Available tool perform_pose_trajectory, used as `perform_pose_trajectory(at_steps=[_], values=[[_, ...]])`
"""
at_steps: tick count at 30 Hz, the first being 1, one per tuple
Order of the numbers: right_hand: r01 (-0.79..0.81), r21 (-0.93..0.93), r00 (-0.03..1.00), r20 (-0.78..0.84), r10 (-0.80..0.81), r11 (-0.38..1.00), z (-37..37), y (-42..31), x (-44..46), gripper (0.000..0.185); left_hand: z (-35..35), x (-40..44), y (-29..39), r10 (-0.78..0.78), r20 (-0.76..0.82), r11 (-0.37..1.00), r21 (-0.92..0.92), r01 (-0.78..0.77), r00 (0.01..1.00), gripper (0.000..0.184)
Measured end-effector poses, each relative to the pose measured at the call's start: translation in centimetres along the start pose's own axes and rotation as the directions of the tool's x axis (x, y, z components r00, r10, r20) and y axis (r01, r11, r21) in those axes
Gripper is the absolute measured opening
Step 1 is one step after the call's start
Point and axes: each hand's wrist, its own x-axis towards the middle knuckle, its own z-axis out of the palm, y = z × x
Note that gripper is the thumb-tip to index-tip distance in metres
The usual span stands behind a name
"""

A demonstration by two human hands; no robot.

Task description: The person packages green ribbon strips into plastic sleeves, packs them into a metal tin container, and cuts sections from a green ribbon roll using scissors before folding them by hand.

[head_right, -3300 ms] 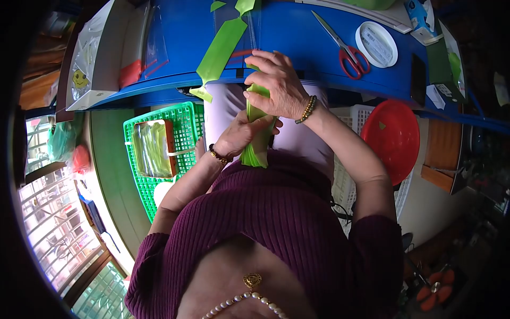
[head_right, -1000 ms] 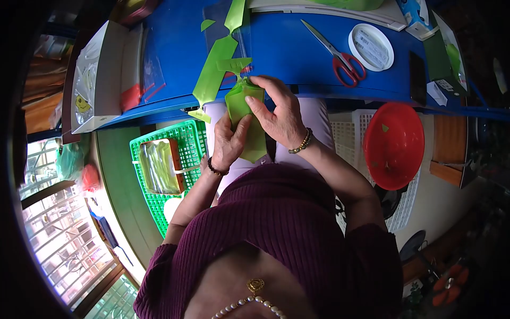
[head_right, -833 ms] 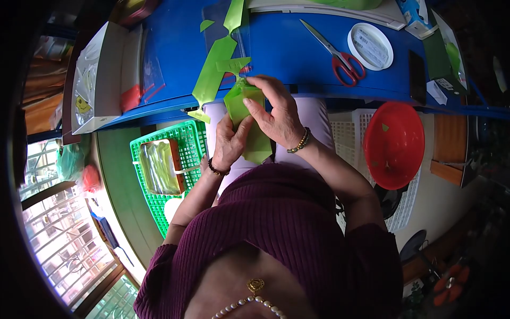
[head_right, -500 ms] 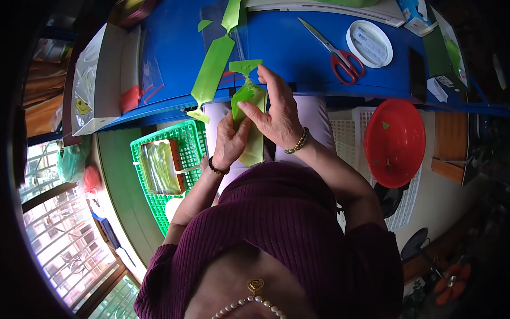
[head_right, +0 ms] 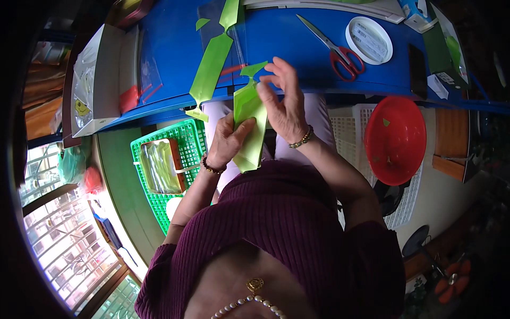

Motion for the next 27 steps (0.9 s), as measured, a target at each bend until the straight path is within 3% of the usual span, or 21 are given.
perform_pose_trajectory(at_steps=[1,3,4,6,9,11,13,16,17,20,21,23,24,25,27], values=[[-0.102,-0.01,0.994,-0.035,0.102,0.995,-0.7,-0.1,0.1,0.048,-0.4,0.0,0.5,-0.099,0.052,0.988,-0.111,0.104,0.994,0.015],[-0.316,0.108,0.949,0.05,0.312,0.943,-1.8,-0.7,0.4,0.037,-0.7,0.0,1.2,-0.116,0.061,0.981,-0.148,0.124,0.991,0.015],[-0.317,0.107,0.948,0.045,0.314,0.942,-2.1,-0.6,0.4,0.037,-1.1,0.0,1.2,-0.155,0.102,0.977,-0.13,0.168,0.983,0.016],[-0.48,0.201,0.864,0.275,0.421,0.854,-2.4,0.0,0.7,0.029,-1.2,0.3,1.1,-0.187,0.165,0.975,-0.088,0.203,0.969,0.016],[-0.542,0.274,0.817,0.395,0.42,0.795,-2.4,-0.2,1.2,0.027,-1.4,0.2,1.2,-0.165,0.222,0.981,-0.069,0.184,0.961,0.017],[-0.584,0.273,0.797,0.373,0.475,0.765,-2.1,-0.7,1.4,0.025,-1.7,0.0,1.6,-0.141,0.258,0.984,-0.066,0.163,0.956,0.017],[-0.572,0.235,0.813,0.286,0.506,0.786,-2.0,-0.4,1.3,0.021,-2.0,-0.2,2.1,-0.117,0.3,0.987,-0.067,0.143,0.947,0.017],[-0.351,-0.164,0.923,0.104,0.37,0.922,-1.2,-0.3,0.4,0.02,-2.2,-0.3,2.6,-0.095,0.43,0.963,-0.189,0.193,0.898,0.02],[-0.352,-0.164,0.923,0.104,0.371,0.922,-1.0,-0.4,0.0,0.02,-2.2,-0.2,2.7,-0.096,0.43,0.963,-0.189,0.193,0.898,0.02],[-0.294,0.154,0.95,0.157,0.27,0.943,-1.1,-0.3,-0.8,0.019,-1.8,-0.2,2.8,-0.118,0.419,0.968,-0.155,0.199,0.9,0.02],[-0.293,0.153,0.951,0.151,0.27,0.944,-1.0,-0.3,-1.0,0.019,-1.8,-0.1,2.8,-0.133,0.417,0.966,-0.148,0.212,0.899,0.02],[-0.15,0.254,0.989,0.053,0.141,0.955,-0.6,-0.4,-1.5,0.021,-1.7,-0.1,2.6,-0.148,0.418,0.964,-0.141,0.225,0.896,0.021],[-0.154,0.329,0.988,0.06,0.142,0.932,-0.7,-0.7,-1.7,0.022,-1.7,-0.2,2.4,-0.141,0.421,0.965,-0.146,0.22,0.896,0.021],[-0.156,0.328,0.988,0.06,0.144,0.932,-0.9,-0.5,-1.8,0.022,-1.7,-0.2,2.3,-0.134,0.421,0.965,-0.151,0.215,0.897,0.021],[0.026,0.228,0.994,0.101,-0.051,0.973,-1.3,0.1,-2.3,0.023,-1.7,-0.3,2.2,-0.131,0.432,0.961,-0.164,0.22,0.892,0.021]])
